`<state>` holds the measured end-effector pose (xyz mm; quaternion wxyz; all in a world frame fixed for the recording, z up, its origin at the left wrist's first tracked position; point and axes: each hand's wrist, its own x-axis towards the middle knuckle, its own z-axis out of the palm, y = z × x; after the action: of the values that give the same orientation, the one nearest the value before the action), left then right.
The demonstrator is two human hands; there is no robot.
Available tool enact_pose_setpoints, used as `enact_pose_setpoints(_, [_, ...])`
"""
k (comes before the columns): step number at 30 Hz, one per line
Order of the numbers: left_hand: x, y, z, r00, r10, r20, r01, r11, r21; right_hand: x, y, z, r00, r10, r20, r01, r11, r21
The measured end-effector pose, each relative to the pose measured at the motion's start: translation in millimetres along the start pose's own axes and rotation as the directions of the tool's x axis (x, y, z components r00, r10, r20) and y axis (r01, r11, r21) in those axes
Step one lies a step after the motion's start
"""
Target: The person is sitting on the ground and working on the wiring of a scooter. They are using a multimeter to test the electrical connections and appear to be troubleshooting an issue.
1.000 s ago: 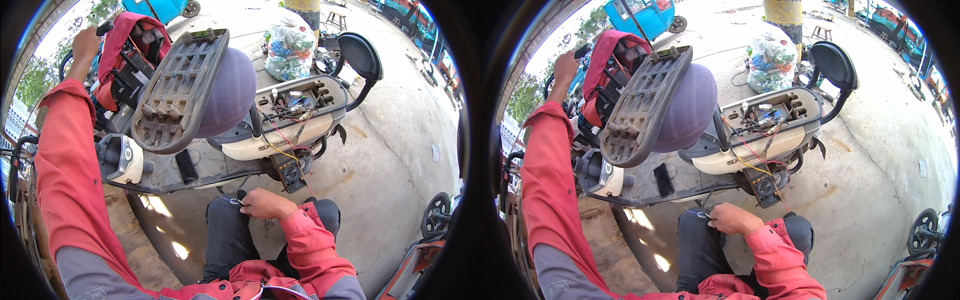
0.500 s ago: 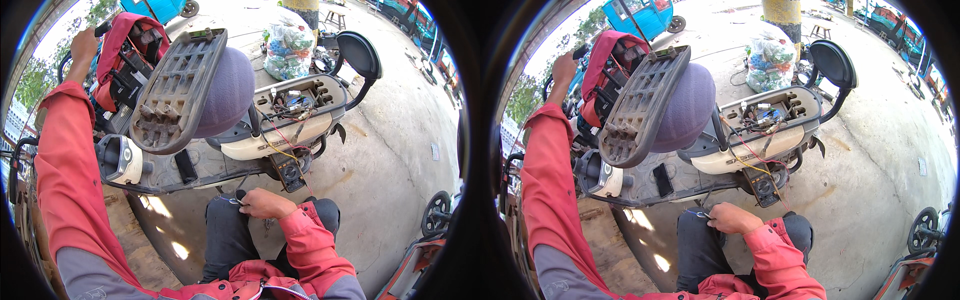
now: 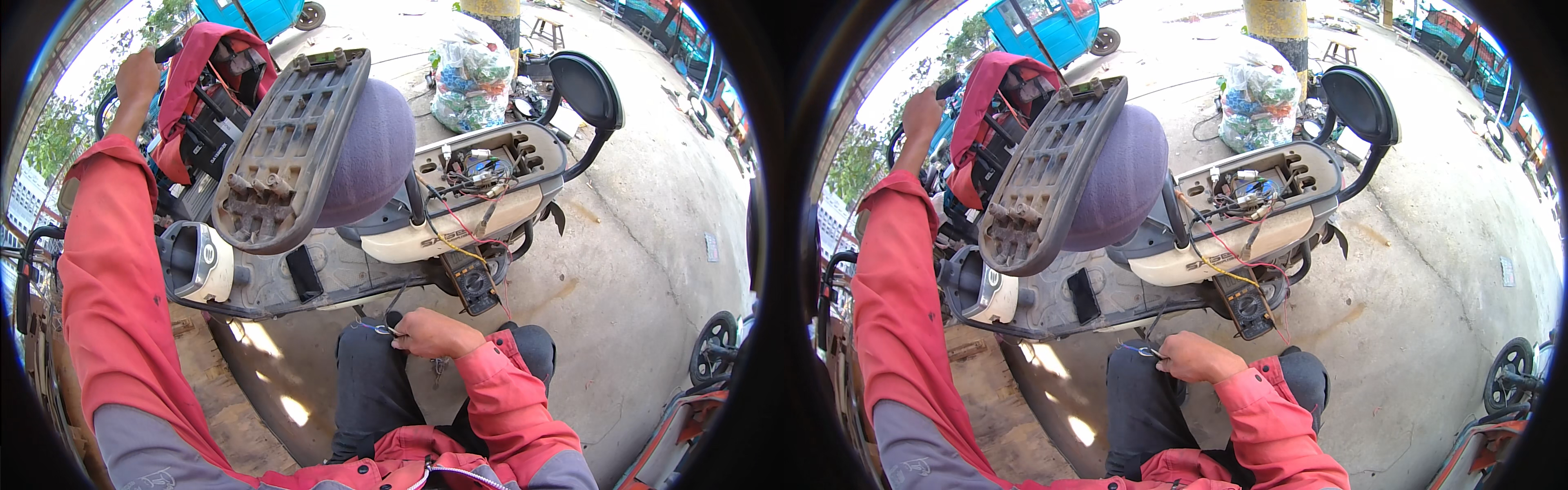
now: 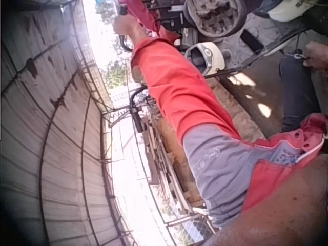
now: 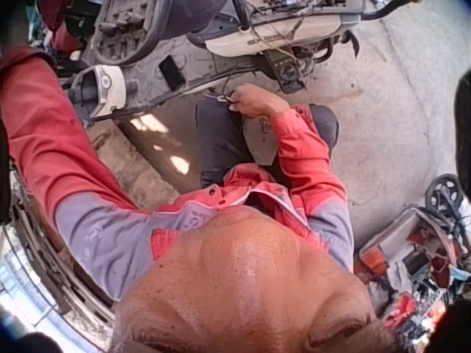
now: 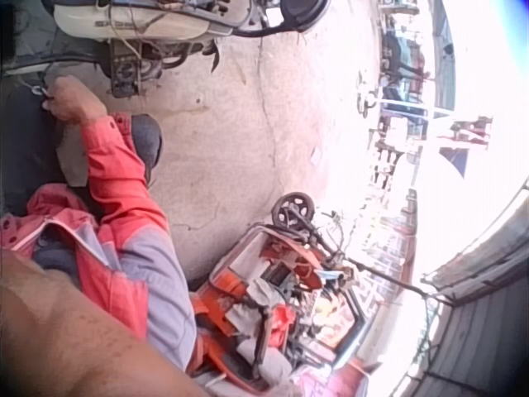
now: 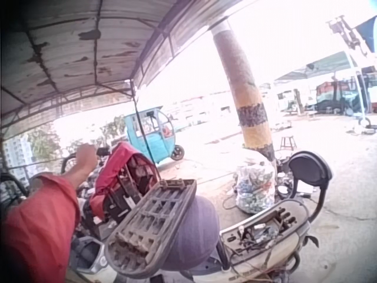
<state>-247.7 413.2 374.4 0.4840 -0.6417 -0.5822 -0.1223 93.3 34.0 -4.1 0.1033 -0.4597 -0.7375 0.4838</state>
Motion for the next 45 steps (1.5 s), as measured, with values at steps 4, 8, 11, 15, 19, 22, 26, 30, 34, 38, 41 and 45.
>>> enact_pose_setpoints(4, [-3.0,11.0,-7.4,1.000,-0.011,0.007,0.011,1.000,0.001,-2.6,0.6,-3.0,1.000,0.001,-0.004,-0.001,1.000,0.006])
enact_pose_setpoints(8, [-5.8,4.2,-2.9,1.000,0.002,0.008,-0.002,1.000,-0.010,3.2,8.0,3.0,0.999,-0.037,-0.037,0.037,0.999,0.005])
enact_pose_setpoints(11, [-2.3,-12.8,15.7,1.000,-0.002,-0.015,0.002,1.000,-0.025,3.6,10.3,8.6,0.997,-0.057,-0.050,0.057,0.998,0.006])
enact_pose_setpoints(15, [-0.4,9.1,-6.9,0.998,0.001,-0.059,-0.002,1.000,-0.031,1.2,5.8,4.8,0.994,-0.085,-0.072,0.074,0.987,-0.142])
enact_pose_setpoints(19, [-9.5,12.2,-2.8,0.993,0.017,-0.119,-0.020,1.000,-0.024,1.8,-6.1,0.4,0.999,0.042,0.022,-0.041,0.999,-0.028])
enact_pose_setpoints(22, [-17.2,12.0,0.5,0.971,0.039,-0.236,-0.055,0.997,-0.063,0.9,-12.0,-1.9,0.997,0.074,0.039,-0.075,0.997,0.030])
enact_pose_setpoints(26, [-12.4,8.5,10.3,0.967,0.062,-0.248,-0.085,0.993,-0.084,1.0,-6.0,-0.5,0.997,0.072,0.030,-0.074,0.996,0.054])
enact_pose_setpoints(30, [-8.2,5.6,18.9,0.959,0.070,-0.275,-0.095,0.993,-0.076,1.9,-2.0,0.7,0.999,0.041,0.012,-0.041,0.999,0.004])
enact_pose_setpoints(34, [-7.7,9.5,14.2,0.987,0.049,-0.154,-0.062,0.995,-0.080,0.6,-5.3,-1.6,0.996,0.086,0.021,-0.087,0.995,0.038])
enact_pose_setpoints(38, [-6.0,4.9,10.5,0.990,0.060,-0.125,-0.070,0.995,-0.076,0.2,-6.7,-1.1,0.997,0.075,0.028,-0.075,0.997,0.002])
enact_pose_setpoints(41, [-11.7,11.5,6.1,0.969,0.056,-0.239,-0.082,0.991,-0.102,-0.2,-6.4,-2.4,0.998,0.063,0.020,-0.062,0.998,-0.033])
enact_pose_setpoints(45, [-13.9,9.1,-3.9,0.991,0.025,-0.135,-0.034,0.998,-0.062,-0.3,3.1,2.4,0.996,-0.040,-0.075,0.032,0.994,-0.109])
